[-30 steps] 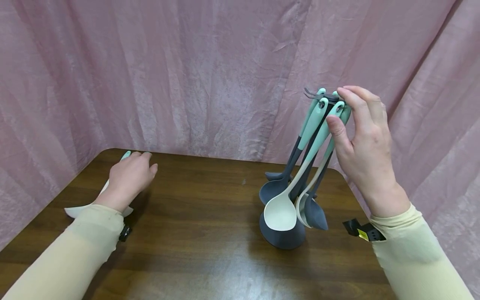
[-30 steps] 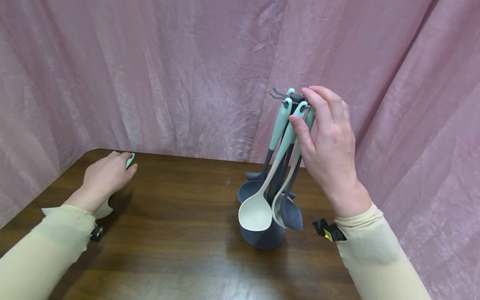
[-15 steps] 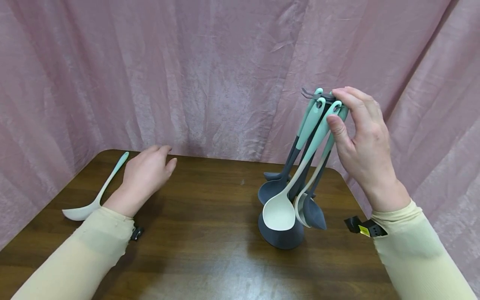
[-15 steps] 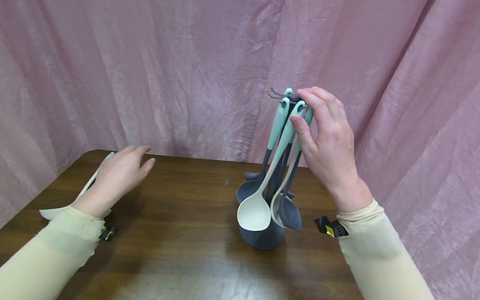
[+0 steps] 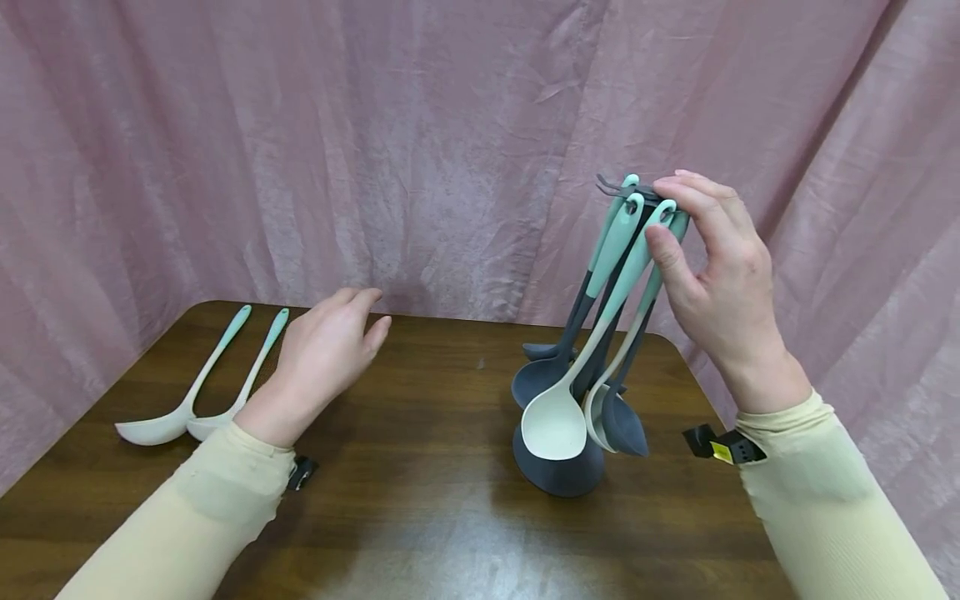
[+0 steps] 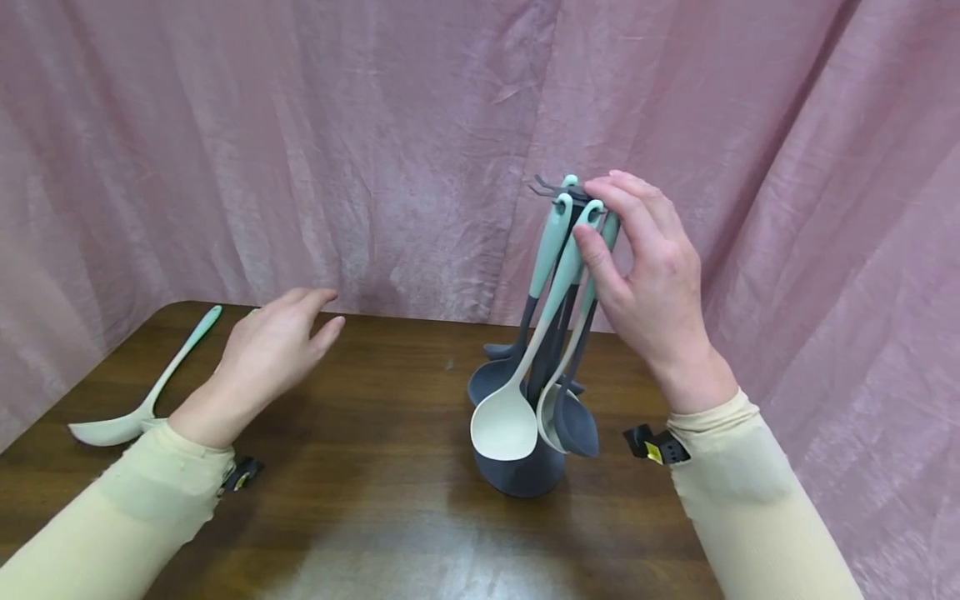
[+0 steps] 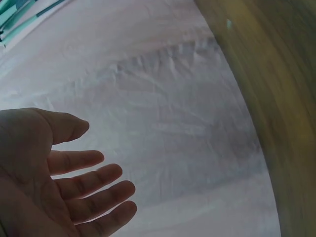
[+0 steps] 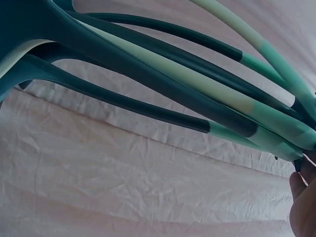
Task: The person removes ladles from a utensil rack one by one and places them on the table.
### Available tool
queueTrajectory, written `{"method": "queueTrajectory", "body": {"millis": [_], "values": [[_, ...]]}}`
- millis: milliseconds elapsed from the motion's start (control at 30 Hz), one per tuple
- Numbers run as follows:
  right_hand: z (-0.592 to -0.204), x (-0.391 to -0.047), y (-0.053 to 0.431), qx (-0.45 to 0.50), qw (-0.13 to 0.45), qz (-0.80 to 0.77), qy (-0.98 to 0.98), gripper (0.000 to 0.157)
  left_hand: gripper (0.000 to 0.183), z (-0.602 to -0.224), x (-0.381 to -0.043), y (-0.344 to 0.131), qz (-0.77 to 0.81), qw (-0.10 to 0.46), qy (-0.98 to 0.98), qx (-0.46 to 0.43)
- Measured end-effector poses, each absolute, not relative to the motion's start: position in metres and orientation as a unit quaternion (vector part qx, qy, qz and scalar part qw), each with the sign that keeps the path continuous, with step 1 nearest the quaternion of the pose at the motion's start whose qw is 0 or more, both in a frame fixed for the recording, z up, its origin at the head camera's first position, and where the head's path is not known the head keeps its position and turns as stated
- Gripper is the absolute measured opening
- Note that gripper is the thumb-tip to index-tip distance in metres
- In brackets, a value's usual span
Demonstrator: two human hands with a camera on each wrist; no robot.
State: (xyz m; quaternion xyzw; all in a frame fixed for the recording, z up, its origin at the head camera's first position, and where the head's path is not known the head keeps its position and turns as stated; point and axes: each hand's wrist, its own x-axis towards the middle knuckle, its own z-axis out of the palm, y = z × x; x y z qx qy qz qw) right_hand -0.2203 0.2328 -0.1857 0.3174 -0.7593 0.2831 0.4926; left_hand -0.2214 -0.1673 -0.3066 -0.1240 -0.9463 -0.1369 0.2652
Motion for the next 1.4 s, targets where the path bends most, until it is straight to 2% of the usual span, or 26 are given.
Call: {"method": "queueTrajectory", "body": {"millis": [100,567,1400], "values": [[-0.186,-0.22,0.232,0.316,0.493,0.287,-0.758,0.045,0.04,-0.308,-0.22,-0.159,-0.145,0.27,-0.943,-0.132],[-0.185,-0.214,0.227,0.298,0.482,0.31,-0.764,0.037,0.038,-0.312,-0.211,-0.12,-0.187,0.297,-0.921,-0.17],[-0.185,-0.215,0.229,0.286,0.474,0.303,-0.776,0.038,0.035,-0.315,-0.203,-0.055,-0.261,0.315,-0.88,-0.242]]}}
